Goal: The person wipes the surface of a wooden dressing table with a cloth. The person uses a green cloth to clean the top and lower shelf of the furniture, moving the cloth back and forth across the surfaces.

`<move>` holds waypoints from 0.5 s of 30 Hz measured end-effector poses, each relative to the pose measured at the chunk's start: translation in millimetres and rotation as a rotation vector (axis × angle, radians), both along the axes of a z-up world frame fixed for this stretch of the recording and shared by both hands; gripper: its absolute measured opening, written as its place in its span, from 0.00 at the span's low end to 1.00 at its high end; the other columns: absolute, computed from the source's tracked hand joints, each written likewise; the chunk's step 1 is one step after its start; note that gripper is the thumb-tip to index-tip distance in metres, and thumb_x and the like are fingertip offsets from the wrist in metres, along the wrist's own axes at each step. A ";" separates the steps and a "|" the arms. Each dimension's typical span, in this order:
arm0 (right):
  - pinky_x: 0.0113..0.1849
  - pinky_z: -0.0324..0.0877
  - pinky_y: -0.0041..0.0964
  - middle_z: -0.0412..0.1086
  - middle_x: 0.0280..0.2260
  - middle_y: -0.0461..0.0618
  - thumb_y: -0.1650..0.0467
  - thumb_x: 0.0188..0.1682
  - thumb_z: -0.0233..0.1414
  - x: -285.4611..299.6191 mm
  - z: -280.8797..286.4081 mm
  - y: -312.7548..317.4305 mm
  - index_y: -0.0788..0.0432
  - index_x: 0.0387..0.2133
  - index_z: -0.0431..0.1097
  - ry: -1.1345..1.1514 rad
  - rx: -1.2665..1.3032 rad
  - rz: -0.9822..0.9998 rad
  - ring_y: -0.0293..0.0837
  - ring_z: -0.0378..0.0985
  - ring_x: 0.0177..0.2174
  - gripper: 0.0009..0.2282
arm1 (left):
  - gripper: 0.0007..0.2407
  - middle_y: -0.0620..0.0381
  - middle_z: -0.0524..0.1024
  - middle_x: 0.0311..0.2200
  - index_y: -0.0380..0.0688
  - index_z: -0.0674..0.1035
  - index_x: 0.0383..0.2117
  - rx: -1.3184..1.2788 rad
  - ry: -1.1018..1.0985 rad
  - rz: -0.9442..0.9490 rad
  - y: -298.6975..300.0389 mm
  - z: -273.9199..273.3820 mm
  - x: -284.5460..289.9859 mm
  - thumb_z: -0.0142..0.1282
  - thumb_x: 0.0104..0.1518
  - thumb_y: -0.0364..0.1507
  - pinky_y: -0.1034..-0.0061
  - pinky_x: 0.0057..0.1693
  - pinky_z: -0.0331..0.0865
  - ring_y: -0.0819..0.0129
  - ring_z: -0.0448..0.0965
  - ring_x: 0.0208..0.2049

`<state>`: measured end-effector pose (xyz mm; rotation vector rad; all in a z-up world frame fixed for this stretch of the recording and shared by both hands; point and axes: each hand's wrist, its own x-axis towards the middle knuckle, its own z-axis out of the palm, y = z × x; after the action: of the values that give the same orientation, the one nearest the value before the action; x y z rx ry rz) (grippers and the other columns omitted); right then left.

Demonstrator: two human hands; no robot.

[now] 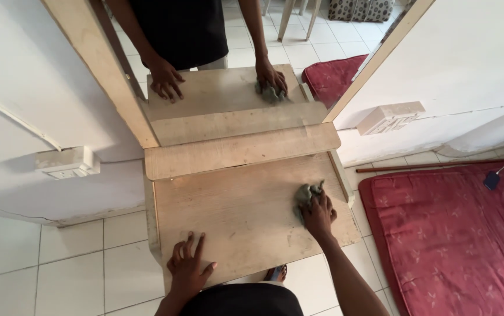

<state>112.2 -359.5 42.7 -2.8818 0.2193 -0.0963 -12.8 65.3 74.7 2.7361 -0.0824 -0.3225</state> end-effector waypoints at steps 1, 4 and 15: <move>0.56 0.49 0.69 0.44 0.70 0.57 0.55 0.45 0.61 9.9 2.4 11.8 0.50 0.61 0.63 0.023 -0.011 -0.078 0.60 0.46 0.66 0.30 | 0.40 0.52 0.44 0.71 0.63 0.54 0.72 -0.033 -0.014 -0.011 2.0 3.1 -0.6 0.61 0.50 0.49 0.41 0.61 0.49 0.49 0.46 0.66; 0.55 0.52 0.65 0.51 0.67 0.55 0.55 0.42 0.62 38.7 4.7 75.7 0.51 0.61 0.61 0.046 -0.027 -0.185 0.58 0.51 0.63 0.33 | 0.39 0.51 0.46 0.71 0.62 0.56 0.71 -0.097 -0.074 -0.042 12.2 6.9 -2.1 0.62 0.50 0.47 0.41 0.60 0.51 0.48 0.49 0.65; 0.57 0.45 0.74 0.52 0.67 0.63 0.67 0.42 0.62 -5.3 29.7 368.0 0.51 0.48 0.67 -0.110 0.058 0.751 0.70 0.47 0.64 0.20 | 0.32 0.45 0.47 0.71 0.51 0.59 0.68 -0.083 -0.076 -0.097 20.8 -58.0 -22.3 0.57 0.59 0.43 0.42 0.62 0.50 0.42 0.45 0.69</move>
<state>106.9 8.5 72.5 -2.6867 -0.8525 -0.1021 -35.1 86.1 16.8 2.6668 -0.2446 -0.2362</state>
